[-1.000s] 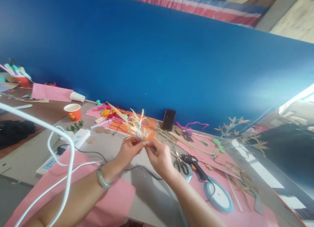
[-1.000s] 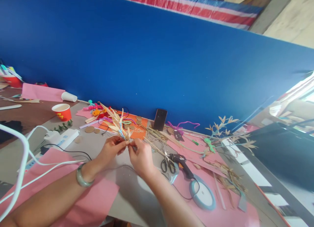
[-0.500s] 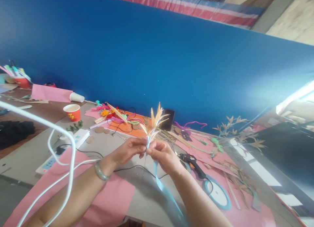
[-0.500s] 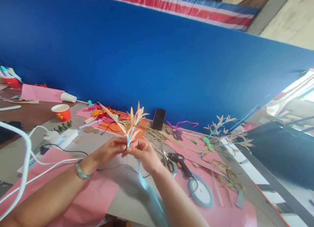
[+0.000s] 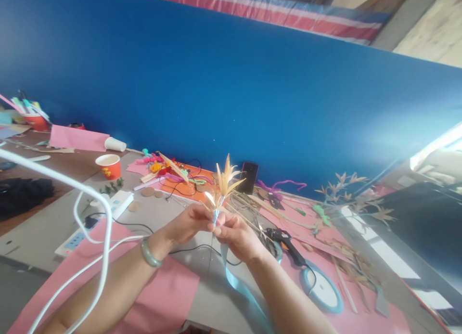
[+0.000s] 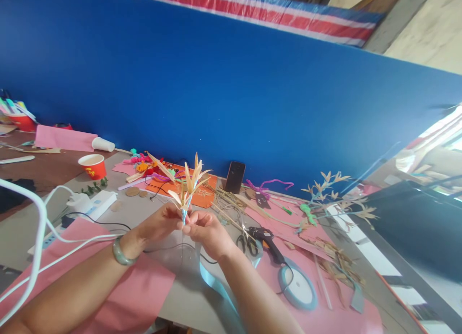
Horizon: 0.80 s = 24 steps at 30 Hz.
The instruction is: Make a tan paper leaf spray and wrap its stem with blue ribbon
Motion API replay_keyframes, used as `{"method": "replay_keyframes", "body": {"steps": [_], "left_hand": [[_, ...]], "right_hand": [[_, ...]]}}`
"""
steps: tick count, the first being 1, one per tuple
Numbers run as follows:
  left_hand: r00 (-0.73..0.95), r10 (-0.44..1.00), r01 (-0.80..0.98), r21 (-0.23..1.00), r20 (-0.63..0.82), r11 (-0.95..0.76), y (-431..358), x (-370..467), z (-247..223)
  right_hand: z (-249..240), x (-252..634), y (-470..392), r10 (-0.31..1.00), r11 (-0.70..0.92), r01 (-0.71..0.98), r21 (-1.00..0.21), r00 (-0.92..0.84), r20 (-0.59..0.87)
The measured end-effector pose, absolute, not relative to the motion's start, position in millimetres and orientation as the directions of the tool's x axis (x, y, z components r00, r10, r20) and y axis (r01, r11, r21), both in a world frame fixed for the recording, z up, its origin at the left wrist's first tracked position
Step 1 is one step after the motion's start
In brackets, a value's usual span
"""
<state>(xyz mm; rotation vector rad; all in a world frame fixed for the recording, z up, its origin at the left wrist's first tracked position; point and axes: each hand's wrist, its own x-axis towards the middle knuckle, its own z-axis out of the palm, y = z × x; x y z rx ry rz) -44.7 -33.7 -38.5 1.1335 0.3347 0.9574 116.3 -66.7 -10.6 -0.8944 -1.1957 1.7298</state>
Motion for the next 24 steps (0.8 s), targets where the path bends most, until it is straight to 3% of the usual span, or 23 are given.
{"method": "replay_keyframes", "body": {"steps": [5,9,14,16,18,20,24], "left_hand": [[0.528,0.824,-0.452,0.889,0.203,0.071,-28.8,-44.6,-38.4],[0.456,0.881,-0.383,0.922,0.129,0.063,-29.2,-38.4,-42.9],[0.244,0.969,-0.408,0.911,0.050,0.056,-35.1,-24.4,-49.5],[0.167,0.985,-0.400,0.916,0.030,0.040,-36.4,-20.8,-51.8],[0.091,0.996,-0.373,0.927,0.013,0.022,-37.2,-19.1,-53.0],[0.056,0.998,-0.368,0.930,0.005,0.017,-38.1,-19.1,-52.2],[0.147,0.989,-0.477,0.878,0.023,0.051,-39.3,-24.2,-44.6]], "right_hand": [[-9.0,123.1,-62.8,0.963,-0.059,-0.041,-0.997,-0.264,-0.046],[-7.6,126.4,-63.6,0.983,0.170,0.282,-0.944,-0.116,0.143],[-21.0,118.4,-71.8,0.886,0.370,0.708,-0.602,-0.075,0.457],[-29.1,112.8,-74.2,0.832,0.387,0.814,-0.433,-0.106,0.544],[-34.4,107.8,-74.6,0.803,0.392,0.854,-0.342,-0.136,0.580],[-34.1,104.8,-72.9,0.817,0.398,0.828,-0.396,-0.123,0.564],[-17.4,106.2,-68.0,0.917,0.345,0.576,-0.741,-0.037,0.397]]}}
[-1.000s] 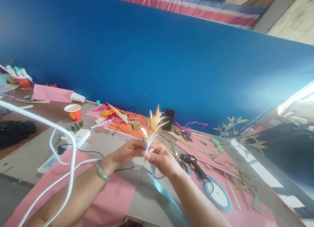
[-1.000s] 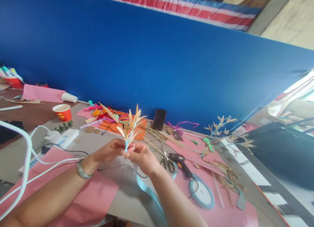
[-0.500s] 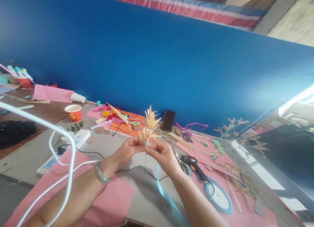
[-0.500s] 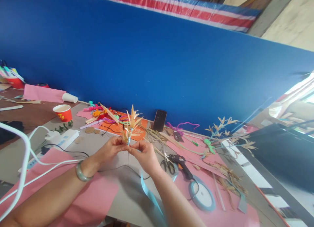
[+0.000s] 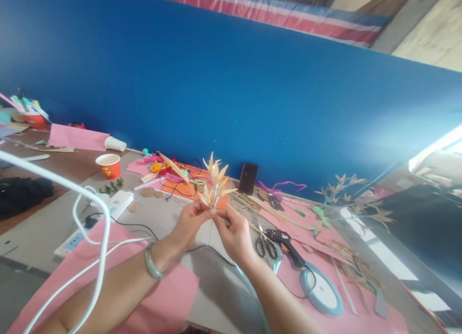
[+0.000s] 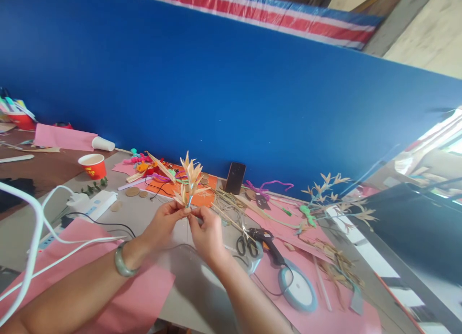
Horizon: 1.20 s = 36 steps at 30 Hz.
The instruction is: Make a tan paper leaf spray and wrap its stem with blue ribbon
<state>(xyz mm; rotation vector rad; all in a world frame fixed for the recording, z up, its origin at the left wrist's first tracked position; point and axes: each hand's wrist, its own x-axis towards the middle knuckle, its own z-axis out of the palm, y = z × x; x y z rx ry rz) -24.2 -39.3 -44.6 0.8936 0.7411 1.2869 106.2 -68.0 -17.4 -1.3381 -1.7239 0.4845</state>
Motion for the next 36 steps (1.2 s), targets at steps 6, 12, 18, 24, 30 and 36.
{"method": "replay_keyframes", "body": {"steps": [6,12,18,24,30,36], "left_hand": [[0.495,0.845,-0.503,0.860,0.202,0.089,-33.2,-41.5,-37.4],[0.575,0.772,-0.462,0.886,0.271,0.032,-28.5,-47.5,-43.8],[0.538,0.806,-0.483,0.874,0.246,0.055,-29.3,-45.3,-44.6],[0.456,0.850,-0.485,0.874,0.263,-0.011,-30.8,-42.6,-43.1],[0.357,0.893,-0.365,0.921,0.274,-0.137,-32.2,-37.8,-40.4],[0.225,0.908,-0.161,0.933,0.353,-0.323,-33.0,-33.8,-41.5]], "right_hand": [[0.8,113.3,-66.2,0.979,0.098,0.043,-0.994,-0.186,0.088],[-8.0,111.0,-68.4,0.946,-0.101,-0.261,-0.960,-0.324,-0.012],[-14.4,108.0,-69.7,0.941,-0.172,-0.318,-0.932,-0.334,-0.059],[-8.7,112.2,-70.8,0.994,0.080,0.019,-0.997,-0.080,0.078],[-5.5,112.8,-78.7,0.952,0.259,0.384,-0.886,0.055,0.303],[-13.9,108.8,-81.2,0.906,0.340,0.496,-0.799,0.056,0.420]]}}
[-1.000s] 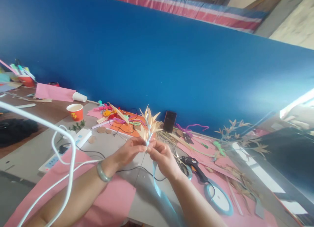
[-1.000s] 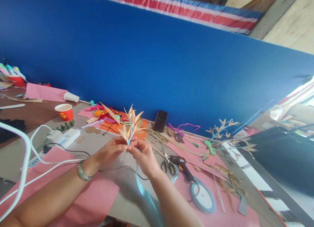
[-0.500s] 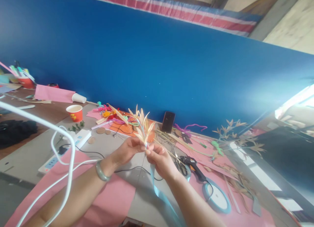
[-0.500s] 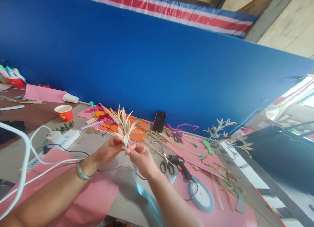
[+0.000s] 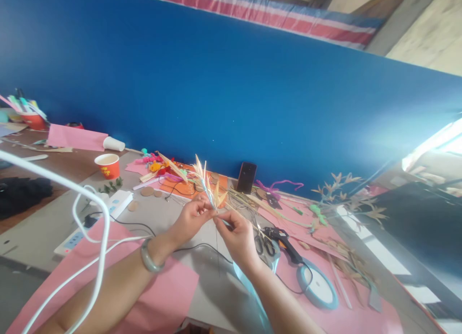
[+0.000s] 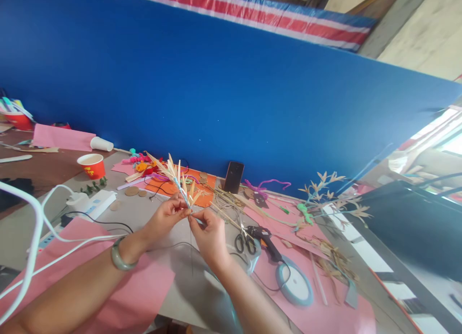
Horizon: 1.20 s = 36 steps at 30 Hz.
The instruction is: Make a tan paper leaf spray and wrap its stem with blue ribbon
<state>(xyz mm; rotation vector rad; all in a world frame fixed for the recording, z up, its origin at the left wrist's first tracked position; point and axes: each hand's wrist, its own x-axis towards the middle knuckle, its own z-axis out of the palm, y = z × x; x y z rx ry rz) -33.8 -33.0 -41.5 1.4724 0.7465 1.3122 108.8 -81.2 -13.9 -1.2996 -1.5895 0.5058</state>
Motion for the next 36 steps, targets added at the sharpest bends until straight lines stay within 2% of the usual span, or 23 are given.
{"method": "replay_keyframes", "body": {"steps": [4,8,10,14,17,20,23,26,28,31,33,36], "left_hand": [[0.141,0.912,-0.038,0.922,0.386,-0.385,-34.2,-32.2,-42.5],[0.070,0.926,-0.024,0.929,0.371,-0.370,-35.8,-32.5,-39.1],[0.143,0.935,-0.128,0.943,0.325,-0.308,-36.3,-34.4,-36.2],[0.417,0.876,-0.321,0.941,0.241,-0.106,-36.3,-40.3,-33.3],[0.501,0.827,-0.361,0.930,0.255,-0.068,-34.4,-44.0,-36.1],[0.519,0.804,-0.379,0.921,0.289,-0.087,-31.8,-45.7,-40.0],[0.501,0.819,-0.399,0.915,0.279,-0.068,-31.2,-45.3,-41.5],[0.468,0.847,-0.396,0.917,0.251,-0.053,-32.3,-44.1,-40.1],[0.457,0.858,-0.379,0.924,0.234,-0.050,-32.7,-44.1,-38.1],[0.477,0.856,-0.335,0.942,0.198,-0.031,-31.7,-46.1,-34.5],[0.514,0.840,-0.295,0.955,0.175,-0.019,-30.5,-48.4,-32.5],[0.559,0.814,-0.255,0.967,0.159,-0.014,-29.1,-50.9,-32.0]], "right_hand": [[-17.5,106.1,-79.8,0.886,0.364,0.535,-0.762,0.055,0.461],[-14.0,106.5,-77.4,0.931,0.285,0.464,-0.839,0.075,0.357],[-11.1,107.7,-76.5,0.965,0.212,0.378,-0.901,0.064,0.254],[-9.9,108.2,-76.3,0.998,0.065,0.098,-0.993,-0.010,0.065],[-14.2,106.2,-76.9,0.993,-0.027,-0.154,-0.988,-0.120,-0.008],[-19.9,103.8,-77.4,0.983,-0.090,-0.277,-0.957,-0.179,-0.040],[-22.6,102.9,-77.9,0.989,-0.103,-0.265,-0.959,-0.133,-0.069],[-18.1,104.8,-78.8,0.998,-0.065,-0.118,-0.991,-0.034,-0.061],[-11.3,107.9,-79.6,0.998,-0.059,0.002,-0.998,-0.028,-0.059],[-0.6,115.4,-79.5,0.982,-0.082,0.107,-0.991,-0.164,-0.099],[3.5,121.4,-78.1,0.958,-0.100,0.101,-0.990,-0.260,-0.123],[3.9,128.9,-74.6,0.937,-0.140,0.056,-0.989,-0.314,-0.151]]}}
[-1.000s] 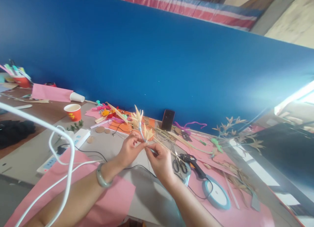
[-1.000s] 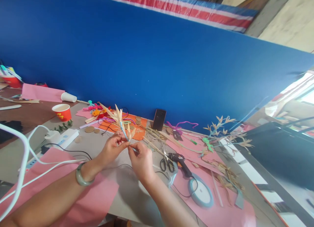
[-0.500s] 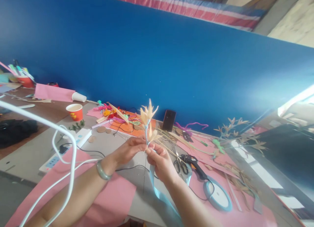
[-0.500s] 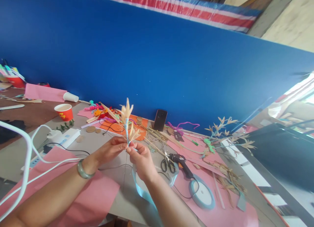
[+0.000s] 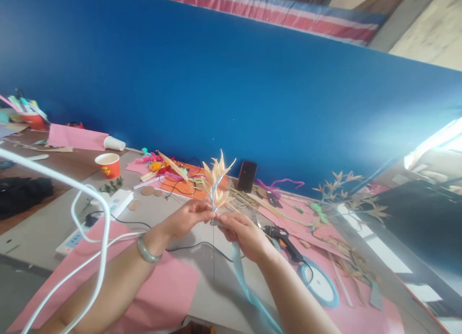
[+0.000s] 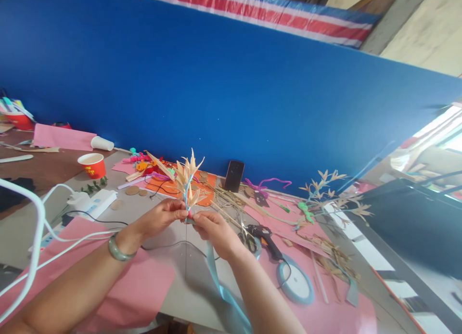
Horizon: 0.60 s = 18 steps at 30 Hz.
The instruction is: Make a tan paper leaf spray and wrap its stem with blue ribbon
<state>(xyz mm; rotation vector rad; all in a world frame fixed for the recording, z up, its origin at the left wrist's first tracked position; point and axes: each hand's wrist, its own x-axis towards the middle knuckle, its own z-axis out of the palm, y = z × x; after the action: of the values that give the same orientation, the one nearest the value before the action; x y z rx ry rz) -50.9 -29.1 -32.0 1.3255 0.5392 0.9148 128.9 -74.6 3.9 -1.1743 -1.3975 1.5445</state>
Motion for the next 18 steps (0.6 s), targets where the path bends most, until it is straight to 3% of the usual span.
{"method": "replay_keyframes", "body": {"steps": [8,18], "left_hand": [[0.553,0.825,-0.259,0.965,0.119,0.035,-27.7,-46.6,-39.1],[0.375,0.903,-0.122,0.977,0.208,-0.174,-26.6,-43.2,-38.4]], "right_hand": [[-5.6,126.3,-71.3,0.986,-0.085,0.130,-0.988,-0.129,-0.102],[-14.7,114.3,-71.2,0.993,0.104,0.271,-0.957,0.024,0.115]]}}
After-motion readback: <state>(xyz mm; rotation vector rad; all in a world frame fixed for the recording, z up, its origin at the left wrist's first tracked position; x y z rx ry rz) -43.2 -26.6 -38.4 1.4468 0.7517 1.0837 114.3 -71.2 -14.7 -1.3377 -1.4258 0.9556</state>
